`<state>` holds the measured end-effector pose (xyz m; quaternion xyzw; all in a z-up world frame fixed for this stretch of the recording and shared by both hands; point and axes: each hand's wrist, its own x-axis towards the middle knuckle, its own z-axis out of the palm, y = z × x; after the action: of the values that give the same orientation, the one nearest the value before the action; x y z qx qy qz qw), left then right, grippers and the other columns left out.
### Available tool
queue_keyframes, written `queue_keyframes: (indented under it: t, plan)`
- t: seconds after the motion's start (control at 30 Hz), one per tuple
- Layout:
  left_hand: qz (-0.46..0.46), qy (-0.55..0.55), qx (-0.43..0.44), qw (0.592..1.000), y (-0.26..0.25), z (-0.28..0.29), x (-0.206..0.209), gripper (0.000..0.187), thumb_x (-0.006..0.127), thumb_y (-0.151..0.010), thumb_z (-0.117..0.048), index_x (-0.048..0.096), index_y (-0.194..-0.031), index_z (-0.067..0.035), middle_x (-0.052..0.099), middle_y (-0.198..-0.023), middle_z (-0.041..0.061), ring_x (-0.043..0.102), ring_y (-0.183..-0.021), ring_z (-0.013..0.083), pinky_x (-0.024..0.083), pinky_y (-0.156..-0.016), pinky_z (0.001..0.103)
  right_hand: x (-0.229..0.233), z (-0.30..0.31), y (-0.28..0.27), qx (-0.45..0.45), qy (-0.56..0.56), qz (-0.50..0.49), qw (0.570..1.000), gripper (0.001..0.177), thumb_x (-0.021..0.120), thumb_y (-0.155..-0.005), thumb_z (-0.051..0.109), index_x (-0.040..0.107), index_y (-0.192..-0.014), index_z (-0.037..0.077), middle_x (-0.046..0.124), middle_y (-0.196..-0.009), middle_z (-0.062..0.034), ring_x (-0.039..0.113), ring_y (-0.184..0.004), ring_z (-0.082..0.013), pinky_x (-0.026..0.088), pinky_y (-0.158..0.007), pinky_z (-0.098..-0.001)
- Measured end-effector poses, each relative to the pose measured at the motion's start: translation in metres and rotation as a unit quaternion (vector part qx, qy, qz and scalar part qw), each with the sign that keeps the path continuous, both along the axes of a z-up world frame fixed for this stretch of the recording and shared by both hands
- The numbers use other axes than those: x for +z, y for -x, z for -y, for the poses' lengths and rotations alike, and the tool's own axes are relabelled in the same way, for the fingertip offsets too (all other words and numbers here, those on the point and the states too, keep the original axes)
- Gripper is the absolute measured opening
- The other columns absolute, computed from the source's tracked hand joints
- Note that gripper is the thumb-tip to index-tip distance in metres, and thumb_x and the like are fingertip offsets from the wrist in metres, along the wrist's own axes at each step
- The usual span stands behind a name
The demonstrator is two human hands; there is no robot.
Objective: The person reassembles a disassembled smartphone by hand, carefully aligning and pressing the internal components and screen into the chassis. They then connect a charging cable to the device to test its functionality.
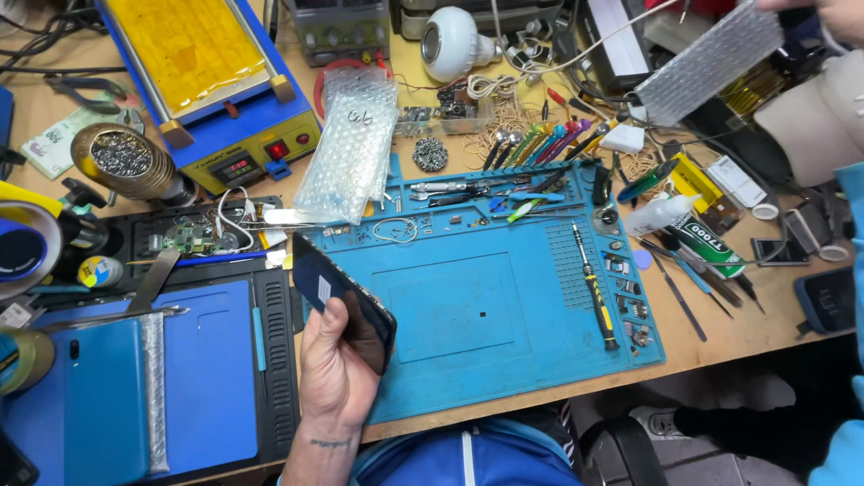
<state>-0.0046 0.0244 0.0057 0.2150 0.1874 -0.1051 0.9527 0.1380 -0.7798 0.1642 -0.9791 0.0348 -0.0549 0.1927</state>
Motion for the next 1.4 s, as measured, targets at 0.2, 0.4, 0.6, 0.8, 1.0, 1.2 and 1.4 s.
queue_keyframes:
  t: [0.2,0.4,0.6,0.8,1.0,1.2,1.4]
  plan:
    - [0.046,-0.008,-0.019,0.999,-0.002,-0.001,-0.014,0.045,0.075,-0.103,-0.008,0.063,-0.146,0.0,0.078,-0.125,0.014,0.077,-0.113,0.0218,0.063,-0.105,0.031,0.03,-0.182,0.041,-0.015,0.107,0.07,0.992,0.029,0.055,-0.129,-0.01,0.075,-0.15,-0.015,0.077,-0.143,-0.0315,0.078,-0.104,-0.0432,0.064,-0.093,-0.0523]
    - [0.071,-0.027,-0.045,0.996,0.004,0.002,-0.012,0.043,0.081,-0.099,-0.007,0.064,-0.139,0.0,0.076,-0.118,0.009,0.075,-0.106,0.018,0.062,-0.101,0.027,0.051,-0.272,0.058,-0.027,0.173,-0.027,0.984,0.032,0.069,-0.104,0.001,0.092,-0.122,0.014,0.088,-0.113,-0.0026,0.079,-0.107,-0.0165,0.058,-0.098,-0.0344]
    - [0.069,-0.023,-0.047,0.996,0.002,0.002,-0.017,0.042,0.081,-0.098,-0.006,0.064,-0.135,0.0,0.075,-0.112,0.01,0.075,-0.099,0.0184,0.064,-0.093,0.025,0.012,-0.38,0.054,0.051,0.279,-0.381,0.88,0.049,0.061,-0.106,0.033,0.063,-0.154,0.04,0.045,-0.176,0.0077,0.053,-0.157,-0.0215,0.051,-0.124,-0.054]
    - [0.036,-0.043,-0.044,0.997,-0.002,-0.004,-0.02,0.045,0.079,-0.097,-0.005,0.065,-0.139,-0.003,0.074,-0.116,0.006,0.075,-0.101,0.0138,0.063,-0.093,0.023,-0.034,-0.348,0.042,0.087,0.292,-0.311,0.9,0.057,0.062,-0.107,0.037,0.058,-0.162,0.023,0.058,-0.168,0.0002,0.056,-0.154,-0.0238,0.054,-0.113,-0.0541]
    - [0.057,-0.05,-0.052,0.996,0.002,-0.009,-0.026,0.04,0.079,-0.099,-0.008,0.065,-0.136,-0.002,0.075,-0.113,0.008,0.074,-0.101,0.0157,0.062,-0.093,0.024,0.045,-0.351,0.043,0.012,0.17,-0.341,0.924,0.052,0.054,-0.105,0.001,0.082,-0.14,0.027,0.074,-0.156,0.0073,0.072,-0.142,-0.0164,0.053,-0.129,-0.0441]
    - [0.075,-0.044,-0.059,0.994,0.0,-0.01,-0.029,0.041,0.079,-0.1,-0.009,0.063,-0.137,-0.002,0.074,-0.113,0.012,0.074,-0.1,0.0194,0.062,-0.094,0.029,0.024,-0.277,0.007,-0.079,0.149,-0.255,0.952,0.047,0.062,-0.09,-0.004,0.095,-0.113,0.021,0.084,-0.14,0.002,0.075,-0.132,-0.0234,0.055,-0.117,-0.0463]
    - [0.11,-0.085,-0.043,0.989,-0.001,-0.015,-0.043,0.047,0.084,-0.097,-0.019,0.062,-0.135,0.0,0.072,-0.108,0.021,0.071,-0.097,0.0307,0.059,-0.086,0.042,-0.005,-0.215,0.02,-0.131,0.207,-0.303,0.921,0.048,0.063,-0.098,-0.003,0.09,-0.127,0.024,0.082,-0.142,-0.0017,0.072,-0.134,-0.0302,0.059,-0.11,-0.0471]
